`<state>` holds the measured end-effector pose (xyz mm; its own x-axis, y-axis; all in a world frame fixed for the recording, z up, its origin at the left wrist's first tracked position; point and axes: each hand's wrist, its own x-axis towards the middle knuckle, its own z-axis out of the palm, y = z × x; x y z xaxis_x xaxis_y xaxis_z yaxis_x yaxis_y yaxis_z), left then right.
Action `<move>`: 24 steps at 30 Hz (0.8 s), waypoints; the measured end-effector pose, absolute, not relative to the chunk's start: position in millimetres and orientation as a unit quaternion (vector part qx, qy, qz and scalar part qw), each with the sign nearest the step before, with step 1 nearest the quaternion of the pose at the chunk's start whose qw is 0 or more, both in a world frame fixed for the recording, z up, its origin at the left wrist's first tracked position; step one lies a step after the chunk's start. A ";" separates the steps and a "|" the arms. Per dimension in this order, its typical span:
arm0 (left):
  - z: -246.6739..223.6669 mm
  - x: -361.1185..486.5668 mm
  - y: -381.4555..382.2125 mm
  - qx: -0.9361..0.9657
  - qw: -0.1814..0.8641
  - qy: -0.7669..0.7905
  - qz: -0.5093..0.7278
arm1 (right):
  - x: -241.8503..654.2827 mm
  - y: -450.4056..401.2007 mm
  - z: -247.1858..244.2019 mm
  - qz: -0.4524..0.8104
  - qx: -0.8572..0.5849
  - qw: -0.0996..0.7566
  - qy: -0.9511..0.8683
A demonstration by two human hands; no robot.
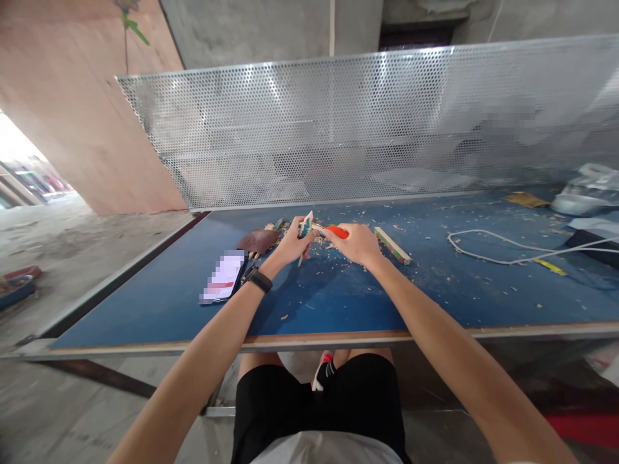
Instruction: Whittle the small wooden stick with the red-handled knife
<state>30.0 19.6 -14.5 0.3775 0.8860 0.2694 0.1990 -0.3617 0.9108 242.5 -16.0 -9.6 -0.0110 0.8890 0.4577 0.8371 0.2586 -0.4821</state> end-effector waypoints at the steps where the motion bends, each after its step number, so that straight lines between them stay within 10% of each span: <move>1: -14.5 30.5 20.1 0.714 0.414 0.385 0.412 | 242.3 -16.0 -9.5 0.036 -0.606 0.354 -0.712; 24: -9.9 35.4 26.9 0.628 0.532 0.335 0.458 | 239.7 -16.5 -9.2 0.036 -0.587 0.355 -0.727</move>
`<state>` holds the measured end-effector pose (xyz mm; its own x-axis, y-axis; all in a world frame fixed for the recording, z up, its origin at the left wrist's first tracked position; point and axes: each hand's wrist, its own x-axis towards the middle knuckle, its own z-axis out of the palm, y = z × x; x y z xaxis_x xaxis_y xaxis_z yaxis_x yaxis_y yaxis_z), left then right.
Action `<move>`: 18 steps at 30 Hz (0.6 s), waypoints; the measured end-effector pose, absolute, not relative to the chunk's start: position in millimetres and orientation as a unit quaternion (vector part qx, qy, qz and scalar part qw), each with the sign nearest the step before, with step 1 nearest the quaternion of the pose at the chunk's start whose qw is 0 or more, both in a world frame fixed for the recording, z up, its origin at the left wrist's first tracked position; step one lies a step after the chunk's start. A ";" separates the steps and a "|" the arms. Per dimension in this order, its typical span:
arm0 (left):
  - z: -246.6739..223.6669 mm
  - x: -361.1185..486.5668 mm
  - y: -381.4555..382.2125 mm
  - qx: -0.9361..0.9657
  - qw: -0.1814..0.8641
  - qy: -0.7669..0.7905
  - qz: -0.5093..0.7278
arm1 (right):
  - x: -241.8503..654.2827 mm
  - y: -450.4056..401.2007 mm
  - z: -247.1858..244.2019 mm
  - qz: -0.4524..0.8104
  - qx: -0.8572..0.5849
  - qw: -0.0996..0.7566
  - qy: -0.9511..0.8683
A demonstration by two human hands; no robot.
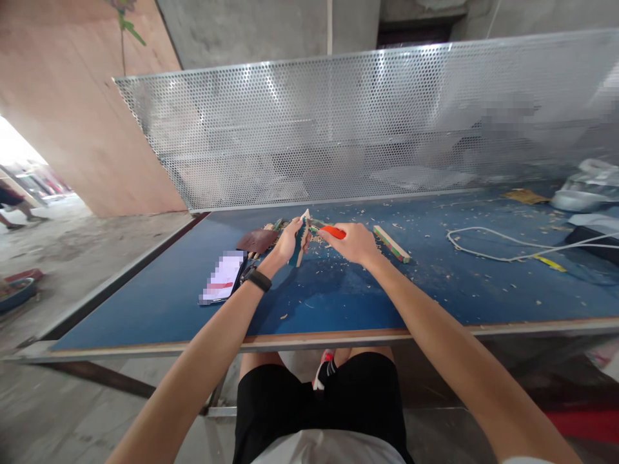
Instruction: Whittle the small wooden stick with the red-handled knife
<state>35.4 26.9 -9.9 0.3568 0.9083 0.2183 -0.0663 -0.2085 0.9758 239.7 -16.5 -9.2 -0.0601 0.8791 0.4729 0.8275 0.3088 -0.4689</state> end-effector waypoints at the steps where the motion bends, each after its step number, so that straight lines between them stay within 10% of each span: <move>1: -9.0 35.4 27.5 0.619 0.545 0.333 0.458 | 239.6 -16.5 -9.2 0.036 -0.585 0.357 -0.727; 18: -4.5 34.4 28.3 0.580 0.564 0.333 0.484 | 240.2 -17.6 -7.3 0.045 -0.586 0.378 -0.715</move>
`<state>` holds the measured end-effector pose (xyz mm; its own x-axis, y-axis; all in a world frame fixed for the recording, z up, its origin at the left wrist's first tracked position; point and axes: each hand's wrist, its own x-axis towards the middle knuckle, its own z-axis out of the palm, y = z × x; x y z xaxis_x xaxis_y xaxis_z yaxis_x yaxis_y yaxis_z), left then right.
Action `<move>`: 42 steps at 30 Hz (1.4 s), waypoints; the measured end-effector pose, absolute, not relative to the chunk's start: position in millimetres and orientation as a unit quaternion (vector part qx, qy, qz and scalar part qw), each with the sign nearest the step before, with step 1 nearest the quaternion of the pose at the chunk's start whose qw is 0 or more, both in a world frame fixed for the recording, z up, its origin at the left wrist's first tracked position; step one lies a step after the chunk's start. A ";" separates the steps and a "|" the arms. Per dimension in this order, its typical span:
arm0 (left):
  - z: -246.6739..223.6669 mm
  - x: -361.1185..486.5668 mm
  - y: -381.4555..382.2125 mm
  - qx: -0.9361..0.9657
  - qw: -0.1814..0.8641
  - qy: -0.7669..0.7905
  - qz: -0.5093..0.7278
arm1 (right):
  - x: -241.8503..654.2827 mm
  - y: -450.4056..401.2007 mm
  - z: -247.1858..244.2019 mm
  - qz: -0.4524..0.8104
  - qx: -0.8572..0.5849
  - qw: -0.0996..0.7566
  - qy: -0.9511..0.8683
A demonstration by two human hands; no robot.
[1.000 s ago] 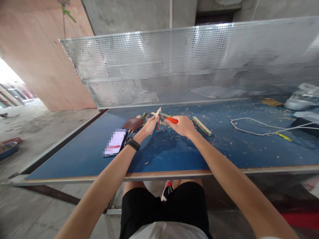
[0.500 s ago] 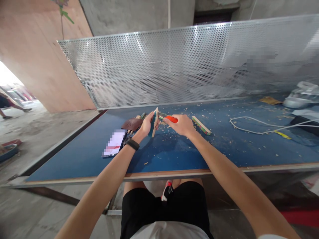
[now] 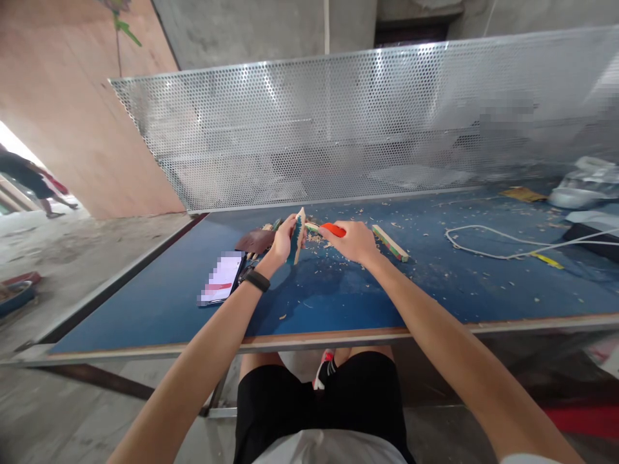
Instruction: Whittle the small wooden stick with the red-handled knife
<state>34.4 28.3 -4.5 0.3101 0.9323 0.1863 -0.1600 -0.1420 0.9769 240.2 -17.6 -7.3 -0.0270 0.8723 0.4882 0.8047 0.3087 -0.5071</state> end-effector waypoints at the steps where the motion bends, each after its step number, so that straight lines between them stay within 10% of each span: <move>1: -4.2 34.1 27.9 0.583 0.562 0.329 0.485 | 240.3 -17.5 -7.5 0.044 -0.584 0.375 -0.718; 42: -5.9 35.9 23.8 0.635 0.454 0.386 0.492 | 240.0 -17.1 -9.6 0.036 -0.576 0.367 -0.729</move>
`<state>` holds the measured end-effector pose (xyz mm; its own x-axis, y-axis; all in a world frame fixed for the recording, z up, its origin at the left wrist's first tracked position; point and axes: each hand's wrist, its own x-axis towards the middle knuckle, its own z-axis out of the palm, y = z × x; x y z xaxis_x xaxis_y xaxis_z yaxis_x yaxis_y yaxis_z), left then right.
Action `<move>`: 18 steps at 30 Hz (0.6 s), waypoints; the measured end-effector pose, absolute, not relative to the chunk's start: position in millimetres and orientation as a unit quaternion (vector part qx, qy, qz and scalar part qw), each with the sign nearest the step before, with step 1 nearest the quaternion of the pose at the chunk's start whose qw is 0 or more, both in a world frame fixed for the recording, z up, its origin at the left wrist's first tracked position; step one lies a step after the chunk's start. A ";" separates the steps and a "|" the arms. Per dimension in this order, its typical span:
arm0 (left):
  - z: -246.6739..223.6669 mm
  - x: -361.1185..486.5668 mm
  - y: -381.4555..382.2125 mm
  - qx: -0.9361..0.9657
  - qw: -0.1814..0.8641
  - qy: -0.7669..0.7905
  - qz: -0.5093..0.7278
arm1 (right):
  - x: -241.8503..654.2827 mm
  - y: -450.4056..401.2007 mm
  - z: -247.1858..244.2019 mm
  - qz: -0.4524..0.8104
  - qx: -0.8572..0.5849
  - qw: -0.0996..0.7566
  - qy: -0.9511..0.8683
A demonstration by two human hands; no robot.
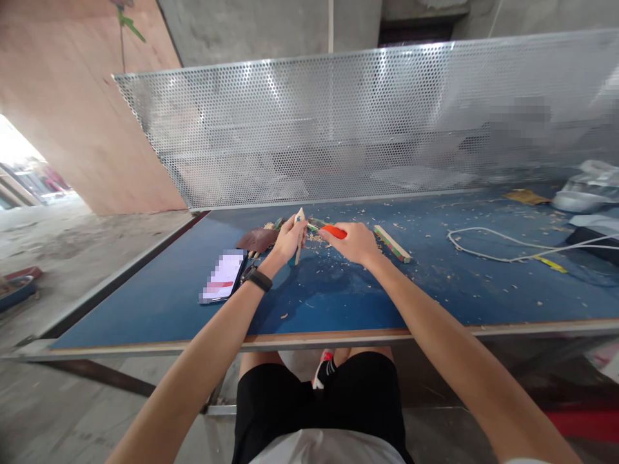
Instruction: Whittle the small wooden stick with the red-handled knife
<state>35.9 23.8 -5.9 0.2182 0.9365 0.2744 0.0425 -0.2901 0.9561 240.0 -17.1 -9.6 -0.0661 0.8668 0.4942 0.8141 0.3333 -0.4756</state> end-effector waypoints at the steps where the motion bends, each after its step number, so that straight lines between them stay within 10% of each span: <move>1: -6.3 35.8 23.9 0.636 0.453 0.384 0.493 | 240.0 -16.9 -9.9 0.036 -0.576 0.367 -0.730; 18: -5.1 35.7 21.4 0.643 0.446 0.381 0.492 | 241.0 -15.2 -11.9 0.039 -0.564 0.375 -0.735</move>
